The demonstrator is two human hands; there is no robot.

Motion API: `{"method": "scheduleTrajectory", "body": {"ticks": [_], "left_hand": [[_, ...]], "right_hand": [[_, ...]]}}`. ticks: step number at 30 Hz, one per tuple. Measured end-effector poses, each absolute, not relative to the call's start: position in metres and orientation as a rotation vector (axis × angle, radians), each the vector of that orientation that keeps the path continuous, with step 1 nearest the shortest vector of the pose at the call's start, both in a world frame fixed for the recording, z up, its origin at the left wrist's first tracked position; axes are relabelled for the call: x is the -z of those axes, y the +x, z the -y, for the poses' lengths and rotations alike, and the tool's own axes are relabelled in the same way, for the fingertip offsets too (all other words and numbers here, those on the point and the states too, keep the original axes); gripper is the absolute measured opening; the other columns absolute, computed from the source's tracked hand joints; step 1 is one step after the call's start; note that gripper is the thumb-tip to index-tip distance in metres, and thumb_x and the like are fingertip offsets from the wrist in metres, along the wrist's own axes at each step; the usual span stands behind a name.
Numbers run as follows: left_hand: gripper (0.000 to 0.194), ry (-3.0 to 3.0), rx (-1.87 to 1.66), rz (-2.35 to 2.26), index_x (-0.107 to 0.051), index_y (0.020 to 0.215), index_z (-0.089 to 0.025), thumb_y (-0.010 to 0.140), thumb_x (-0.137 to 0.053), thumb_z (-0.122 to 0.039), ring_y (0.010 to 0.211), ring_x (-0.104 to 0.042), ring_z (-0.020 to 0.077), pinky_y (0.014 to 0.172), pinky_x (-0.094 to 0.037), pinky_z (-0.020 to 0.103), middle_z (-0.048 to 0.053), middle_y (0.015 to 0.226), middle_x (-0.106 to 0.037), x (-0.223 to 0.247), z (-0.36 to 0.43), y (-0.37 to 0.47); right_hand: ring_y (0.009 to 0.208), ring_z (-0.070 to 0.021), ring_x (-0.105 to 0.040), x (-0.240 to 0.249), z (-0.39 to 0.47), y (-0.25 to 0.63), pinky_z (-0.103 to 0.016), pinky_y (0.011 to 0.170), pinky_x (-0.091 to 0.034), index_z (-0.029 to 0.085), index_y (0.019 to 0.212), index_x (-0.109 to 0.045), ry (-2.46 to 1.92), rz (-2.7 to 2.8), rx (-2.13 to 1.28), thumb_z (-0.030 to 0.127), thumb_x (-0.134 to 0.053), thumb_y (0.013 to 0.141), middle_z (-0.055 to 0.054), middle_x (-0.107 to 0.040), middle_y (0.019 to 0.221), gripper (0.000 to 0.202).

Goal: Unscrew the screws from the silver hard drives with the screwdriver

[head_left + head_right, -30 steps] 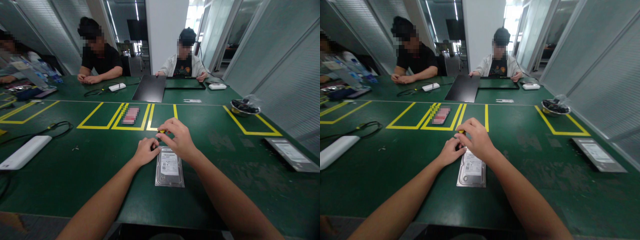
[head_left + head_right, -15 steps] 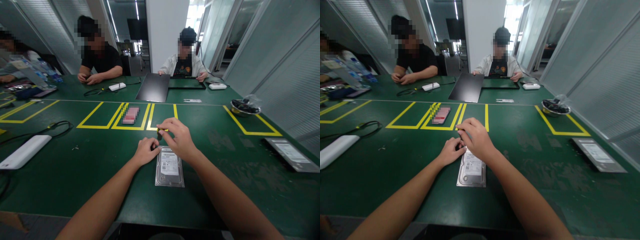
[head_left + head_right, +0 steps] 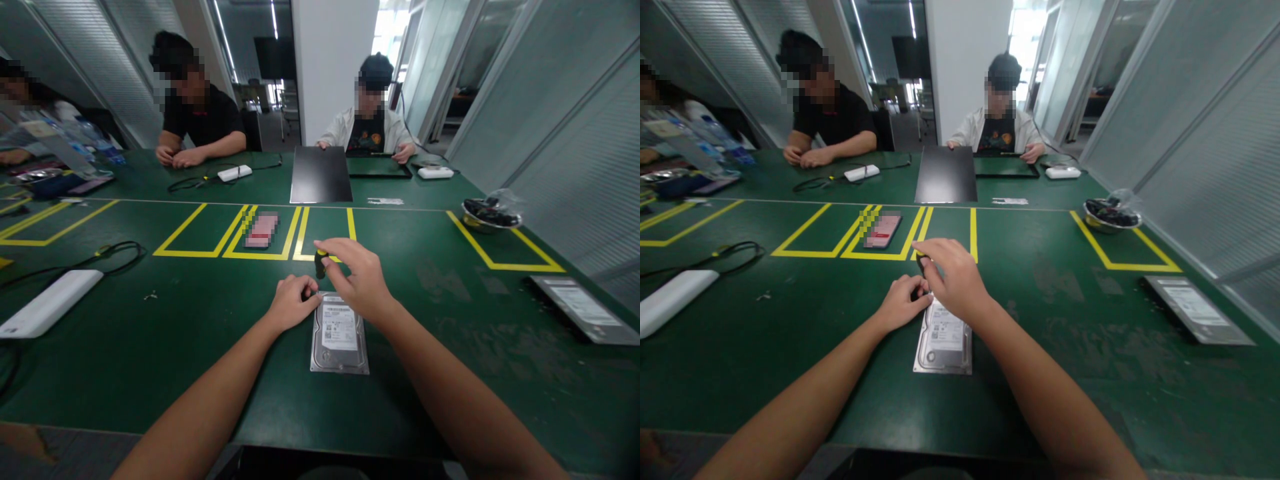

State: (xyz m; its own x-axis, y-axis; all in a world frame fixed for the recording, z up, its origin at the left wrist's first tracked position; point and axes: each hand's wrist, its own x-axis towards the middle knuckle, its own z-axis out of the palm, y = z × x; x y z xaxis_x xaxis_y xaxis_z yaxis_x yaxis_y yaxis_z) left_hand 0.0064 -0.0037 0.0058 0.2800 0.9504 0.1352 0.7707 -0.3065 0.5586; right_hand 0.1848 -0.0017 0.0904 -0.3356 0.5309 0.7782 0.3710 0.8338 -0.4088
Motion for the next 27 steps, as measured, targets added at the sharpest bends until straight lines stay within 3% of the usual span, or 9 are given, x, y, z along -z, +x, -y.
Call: {"method": "scheduleTrajectory", "body": {"ticks": [2,6,8,13,19,23,27], "left_hand": [[0.018,2.172,-0.634,-1.559,-0.059,0.082,-0.021,0.081,-0.062,-0.039,0.077,-0.053,0.0208,0.072,-0.034,0.032,-0.001,0.075,-0.063,-0.0056,0.0034,0.0063],[0.018,2.171,-0.656,-1.554,-0.059,0.083,-0.021,0.081,-0.062,-0.038,0.076,-0.053,0.0207,0.072,-0.033,0.032,-0.001,0.075,-0.062,-0.0059,0.0035,0.0058],[0.016,2.168,-0.667,-1.542,-0.060,0.084,-0.021,0.080,-0.062,-0.037,0.077,-0.053,0.0204,0.072,-0.034,0.032,-0.002,0.074,-0.062,-0.0062,0.0039,0.0058],[0.017,2.174,-0.665,-1.541,-0.059,0.083,-0.021,0.081,-0.063,-0.038,0.076,-0.052,0.0202,0.072,-0.033,0.032,-0.002,0.074,-0.061,-0.0048,0.0035,0.0058],[0.019,2.194,-0.656,-1.556,-0.058,0.081,-0.020,0.081,-0.061,-0.039,0.077,-0.053,0.0202,0.072,-0.032,0.032,-0.001,0.075,-0.062,-0.0027,0.0030,0.0053],[0.017,2.197,-0.661,-1.547,-0.058,0.081,-0.021,0.081,-0.061,-0.038,0.077,-0.053,0.0201,0.073,-0.033,0.032,-0.002,0.075,-0.062,-0.0026,0.0038,0.0060],[0.020,2.207,-0.651,-1.568,-0.057,0.080,-0.020,0.083,-0.060,-0.040,0.076,-0.052,0.0206,0.071,-0.032,0.032,-0.001,0.075,-0.061,-0.0018,0.0033,0.0062]], "right_hand": [[0.106,-0.0190,-0.062,-0.0907,0.0019,0.1846,-0.039,0.093,-0.049,0.018,0.109,-0.066,-0.664,1.969,-0.196,0.013,-0.052,0.092,-0.008,-0.069,0.109,0.023],[0.092,-0.0176,-0.062,-0.0895,0.0019,0.1836,-0.035,0.081,-0.053,0.018,0.099,-0.069,-0.739,1.896,-0.209,0.022,-0.065,0.088,-0.007,-0.063,0.097,0.013],[0.088,-0.0168,-0.061,-0.0891,0.0019,0.1835,-0.034,0.079,-0.053,0.019,0.099,-0.069,-0.749,1.890,-0.209,0.021,-0.062,0.089,-0.007,-0.062,0.094,0.012],[0.107,-0.0187,-0.063,-0.0901,0.0021,0.1841,-0.039,0.093,-0.051,0.018,0.106,-0.067,-0.669,1.953,-0.223,0.014,-0.053,0.093,-0.009,-0.070,0.110,0.020],[0.101,-0.0200,-0.066,-0.0890,0.0012,0.1851,-0.038,0.090,-0.052,0.016,0.104,-0.065,-0.685,1.968,-0.192,0.018,-0.064,0.087,-0.008,-0.072,0.105,0.017],[0.110,-0.0192,-0.064,-0.0875,0.0013,0.1855,-0.037,0.095,-0.051,0.016,0.117,-0.062,-0.702,1.990,-0.220,0.010,-0.055,0.089,-0.011,-0.068,0.118,0.029],[0.112,-0.0204,-0.060,-0.0869,0.0011,0.1843,-0.038,0.096,-0.050,0.016,0.109,-0.067,-0.675,1.960,-0.203,0.015,-0.061,0.087,-0.014,-0.061,0.121,0.022]]}}
